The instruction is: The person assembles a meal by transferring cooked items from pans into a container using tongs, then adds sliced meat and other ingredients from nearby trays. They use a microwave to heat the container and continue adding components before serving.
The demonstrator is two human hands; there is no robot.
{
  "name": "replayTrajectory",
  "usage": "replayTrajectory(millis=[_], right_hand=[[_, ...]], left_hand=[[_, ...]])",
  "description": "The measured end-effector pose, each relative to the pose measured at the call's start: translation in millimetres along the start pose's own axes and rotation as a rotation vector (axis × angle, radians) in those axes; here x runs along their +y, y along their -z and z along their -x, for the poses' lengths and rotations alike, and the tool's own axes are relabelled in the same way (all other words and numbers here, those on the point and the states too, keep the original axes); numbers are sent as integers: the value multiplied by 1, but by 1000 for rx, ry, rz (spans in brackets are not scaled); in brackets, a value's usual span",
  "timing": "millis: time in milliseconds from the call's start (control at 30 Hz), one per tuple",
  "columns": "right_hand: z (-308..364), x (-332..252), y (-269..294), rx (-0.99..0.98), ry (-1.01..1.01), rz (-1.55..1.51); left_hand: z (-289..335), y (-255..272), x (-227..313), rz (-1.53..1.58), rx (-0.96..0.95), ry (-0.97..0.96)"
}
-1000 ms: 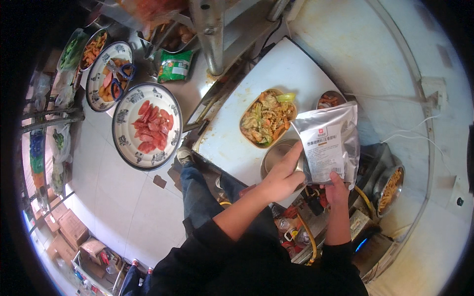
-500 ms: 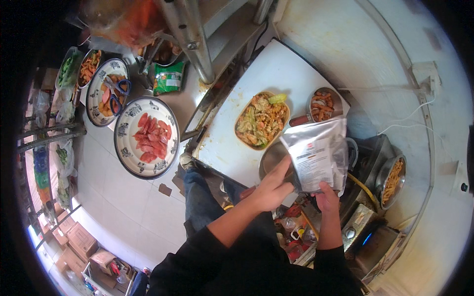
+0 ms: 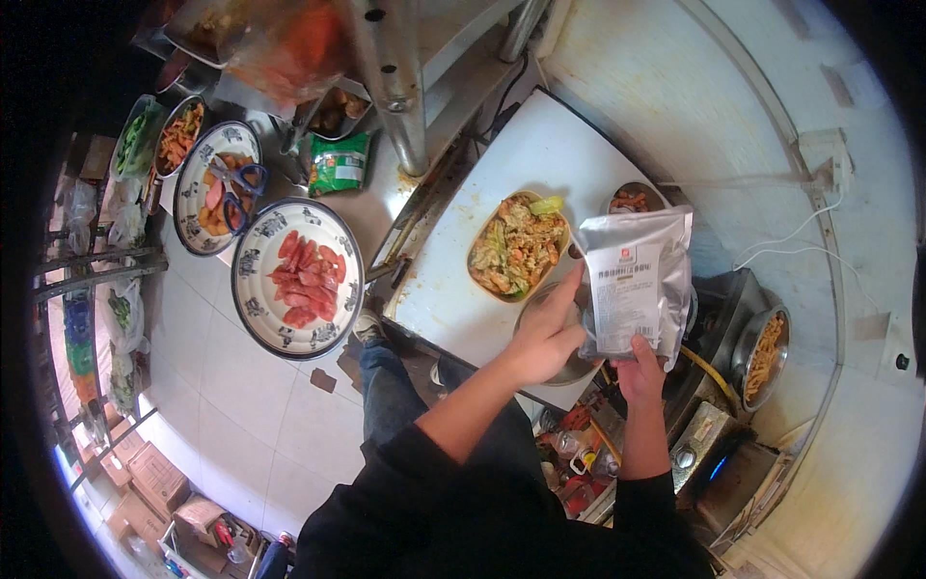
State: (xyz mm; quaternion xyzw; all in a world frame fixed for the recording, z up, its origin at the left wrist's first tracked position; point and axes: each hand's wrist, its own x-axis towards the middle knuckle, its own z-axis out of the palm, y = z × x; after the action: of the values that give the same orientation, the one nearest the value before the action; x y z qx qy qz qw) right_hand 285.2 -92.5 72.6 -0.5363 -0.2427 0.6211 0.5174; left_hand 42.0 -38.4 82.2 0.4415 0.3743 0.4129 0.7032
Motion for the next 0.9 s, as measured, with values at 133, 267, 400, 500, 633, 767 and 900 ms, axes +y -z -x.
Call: replayTrajectory(millis=[133,267,400,500,633,767,900], right_hand=[[28,7,18,-32,-116,-33],[52,20,22,67,-125,69],[55,31,10,-8,-93,-76],[51,35,-3,-25,-78,-97],[45,33,-22,0,-55,-20],[30,28,-39,34,-27,-74],[7,22,-48,59,3,-74]], left_hand=[[26,-3,0,-44,-36,2],[49,-5,-3,13,-59,128],[54,-2,-5,130,-91,185],[54,5,-2,31,-50,135],[52,14,10,201,-44,135],[32,20,18,160,12,102],[2,26,16,286,-4,38]])
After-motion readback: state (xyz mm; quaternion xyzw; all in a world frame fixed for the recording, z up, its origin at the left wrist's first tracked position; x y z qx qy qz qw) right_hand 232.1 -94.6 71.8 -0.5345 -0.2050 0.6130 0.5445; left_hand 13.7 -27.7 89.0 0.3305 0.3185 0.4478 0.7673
